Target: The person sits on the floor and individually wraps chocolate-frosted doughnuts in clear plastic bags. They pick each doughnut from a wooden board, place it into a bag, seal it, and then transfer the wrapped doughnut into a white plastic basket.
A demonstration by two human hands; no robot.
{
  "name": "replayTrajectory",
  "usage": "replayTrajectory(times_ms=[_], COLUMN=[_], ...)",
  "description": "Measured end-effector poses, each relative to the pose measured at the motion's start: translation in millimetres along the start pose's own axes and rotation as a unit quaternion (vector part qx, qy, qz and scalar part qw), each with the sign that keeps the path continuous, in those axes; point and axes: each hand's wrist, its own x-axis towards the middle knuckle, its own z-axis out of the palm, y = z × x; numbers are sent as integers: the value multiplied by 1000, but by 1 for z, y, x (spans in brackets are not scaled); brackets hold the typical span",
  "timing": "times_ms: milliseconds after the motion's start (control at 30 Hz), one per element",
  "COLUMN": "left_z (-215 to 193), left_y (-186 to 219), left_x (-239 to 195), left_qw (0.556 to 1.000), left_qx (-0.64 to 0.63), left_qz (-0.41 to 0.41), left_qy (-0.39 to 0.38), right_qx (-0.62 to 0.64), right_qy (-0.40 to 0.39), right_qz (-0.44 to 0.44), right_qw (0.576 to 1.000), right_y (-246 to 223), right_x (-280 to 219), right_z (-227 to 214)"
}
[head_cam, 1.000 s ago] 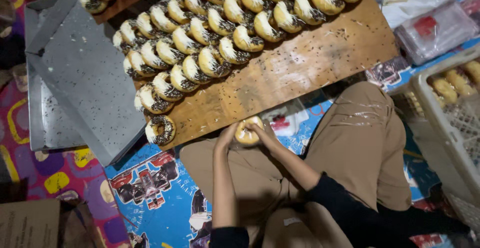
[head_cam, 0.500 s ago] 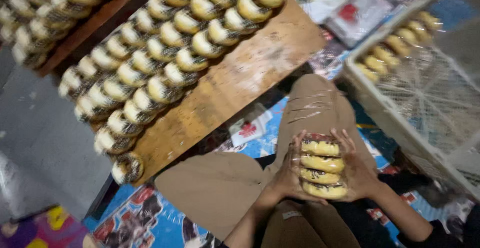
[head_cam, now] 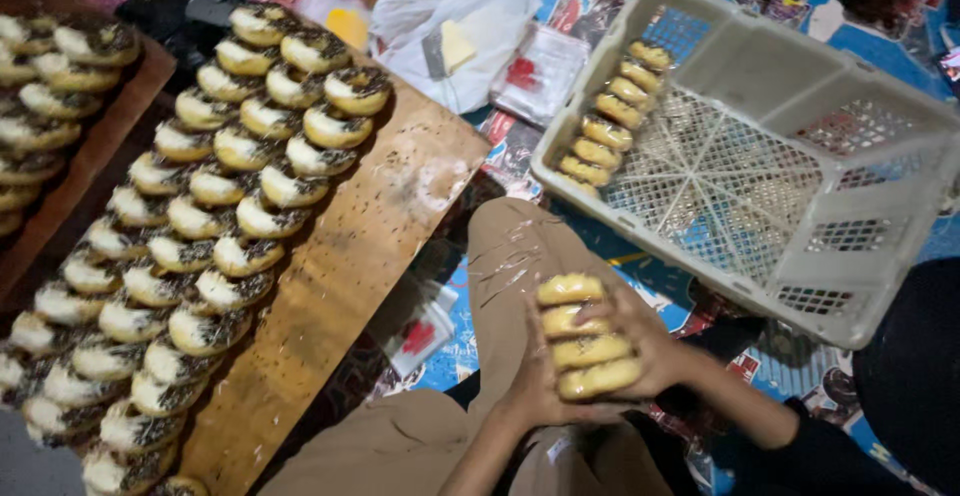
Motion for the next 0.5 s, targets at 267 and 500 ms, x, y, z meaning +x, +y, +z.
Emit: replayTrajectory(times_ms=[267,500], left_z=[-42,-71], left_y=[-4,-44], left_x=[11,-99], left_qw=[972,920], left_qx=[-60,-22], left_qz=[-153,-250], left_qy=[168,300], right_qx=[-379,-334], right_qy=[235,69], right_qz=[230,271], right_qw=[865,900], right_y=[63,197], right_x=[31,74], right_z=[-147,-117])
